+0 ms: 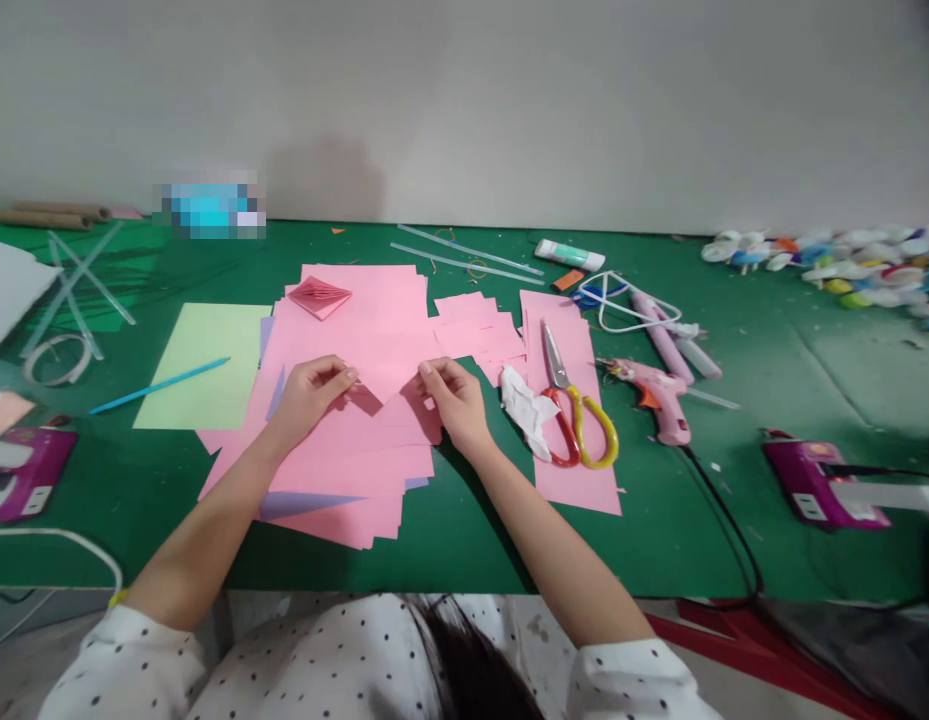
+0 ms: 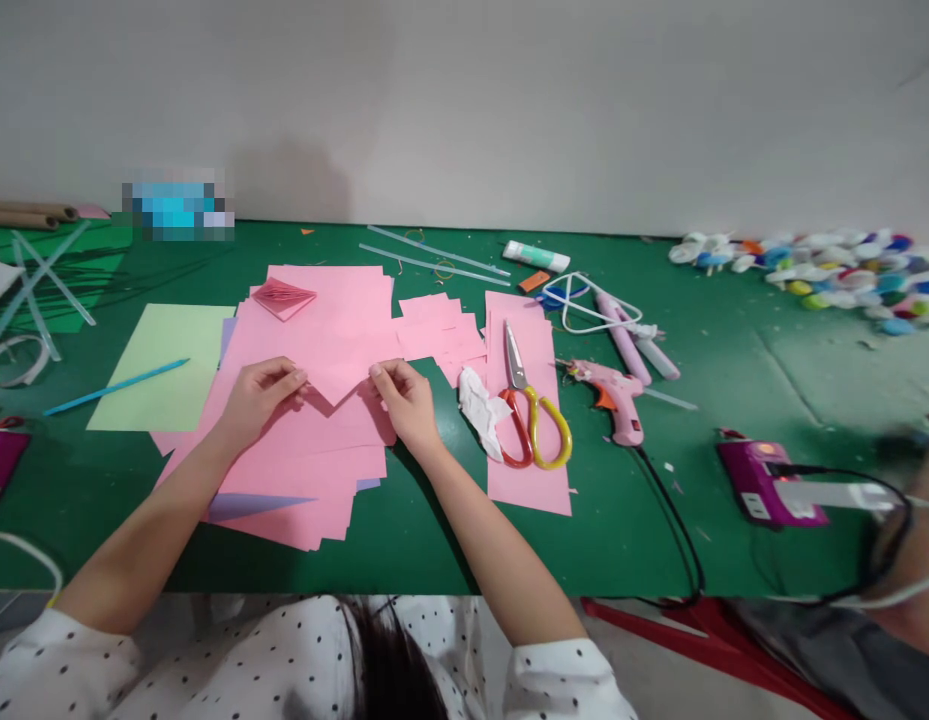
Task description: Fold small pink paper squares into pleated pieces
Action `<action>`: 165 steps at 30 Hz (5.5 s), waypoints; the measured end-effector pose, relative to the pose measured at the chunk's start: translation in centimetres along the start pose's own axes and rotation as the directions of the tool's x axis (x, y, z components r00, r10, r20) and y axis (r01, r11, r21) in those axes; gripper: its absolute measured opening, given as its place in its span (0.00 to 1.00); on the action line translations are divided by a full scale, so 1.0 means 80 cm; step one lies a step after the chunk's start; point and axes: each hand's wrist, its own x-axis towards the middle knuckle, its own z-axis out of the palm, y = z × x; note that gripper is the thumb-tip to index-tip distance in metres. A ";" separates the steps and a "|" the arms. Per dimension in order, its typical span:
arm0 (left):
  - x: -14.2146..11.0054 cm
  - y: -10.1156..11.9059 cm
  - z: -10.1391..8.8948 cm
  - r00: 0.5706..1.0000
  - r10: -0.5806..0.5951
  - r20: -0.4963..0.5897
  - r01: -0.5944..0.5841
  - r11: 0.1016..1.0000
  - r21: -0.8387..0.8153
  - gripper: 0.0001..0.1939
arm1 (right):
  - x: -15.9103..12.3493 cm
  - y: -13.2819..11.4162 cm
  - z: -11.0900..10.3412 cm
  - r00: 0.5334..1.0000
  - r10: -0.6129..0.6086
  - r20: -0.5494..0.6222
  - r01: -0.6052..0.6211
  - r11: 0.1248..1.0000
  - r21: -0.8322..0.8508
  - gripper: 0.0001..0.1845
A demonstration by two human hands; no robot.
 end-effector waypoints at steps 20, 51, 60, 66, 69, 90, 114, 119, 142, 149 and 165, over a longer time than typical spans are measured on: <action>0.132 0.031 -0.083 0.828 -0.367 -0.424 0.353 0.929 -0.114 0.07 | -0.004 0.004 0.003 0.997 -0.016 0.077 0.017 1.000 -0.007 0.18; 0.157 -0.023 -0.018 0.819 0.414 -0.397 0.042 0.648 0.761 0.56 | -0.003 0.013 0.002 0.994 -0.019 0.111 0.021 1.000 -0.012 0.12; 0.175 -0.026 -0.022 0.815 0.421 -0.397 -0.066 0.749 0.659 0.46 | -0.004 0.009 0.002 0.993 0.002 0.119 0.001 1.000 -0.022 0.12; 0.176 -0.027 -0.017 0.818 0.421 -0.391 -0.075 0.753 0.654 0.45 | -0.003 0.011 0.002 0.993 0.004 0.118 0.001 0.999 -0.036 0.11; 0.177 -0.027 -0.015 0.808 0.422 -0.410 -0.059 0.752 0.656 0.51 | -0.004 0.012 0.001 0.993 -0.004 0.121 0.009 0.999 -0.040 0.11; 0.192 -0.048 -0.030 0.808 0.433 -0.400 -0.058 0.734 0.677 0.27 | -0.004 0.011 0.001 0.992 -0.017 0.125 0.024 0.998 -0.059 0.11; -0.026 -0.017 0.097 0.850 0.165 0.500 -0.524 0.361 0.771 0.35 | -0.013 0.002 -0.005 0.980 -0.149 -0.131 0.148 0.989 -0.021 0.11; -0.033 -0.020 0.096 0.843 0.223 0.488 -0.536 0.281 0.796 0.31 | -0.014 -0.004 -0.005 0.980 -0.153 -0.131 0.147 0.988 -0.055 0.10; -0.029 -0.002 0.045 0.835 0.478 -0.272 -0.195 0.720 0.666 0.13 | -0.022 -0.011 -0.005 0.993 -0.114 0.023 0.113 0.991 0.069 0.17; -0.038 -0.005 0.057 0.763 0.637 -0.107 -0.406 0.601 0.689 0.10 | -0.036 -0.008 0.028 0.974 -0.017 0.225 -0.034 0.975 0.220 0.28; -0.028 -0.015 0.059 0.641 0.723 0.257 -0.632 0.307 0.712 0.12 | -0.029 -0.009 0.018 0.994 0.066 0.086 -0.079 0.983 0.167 0.24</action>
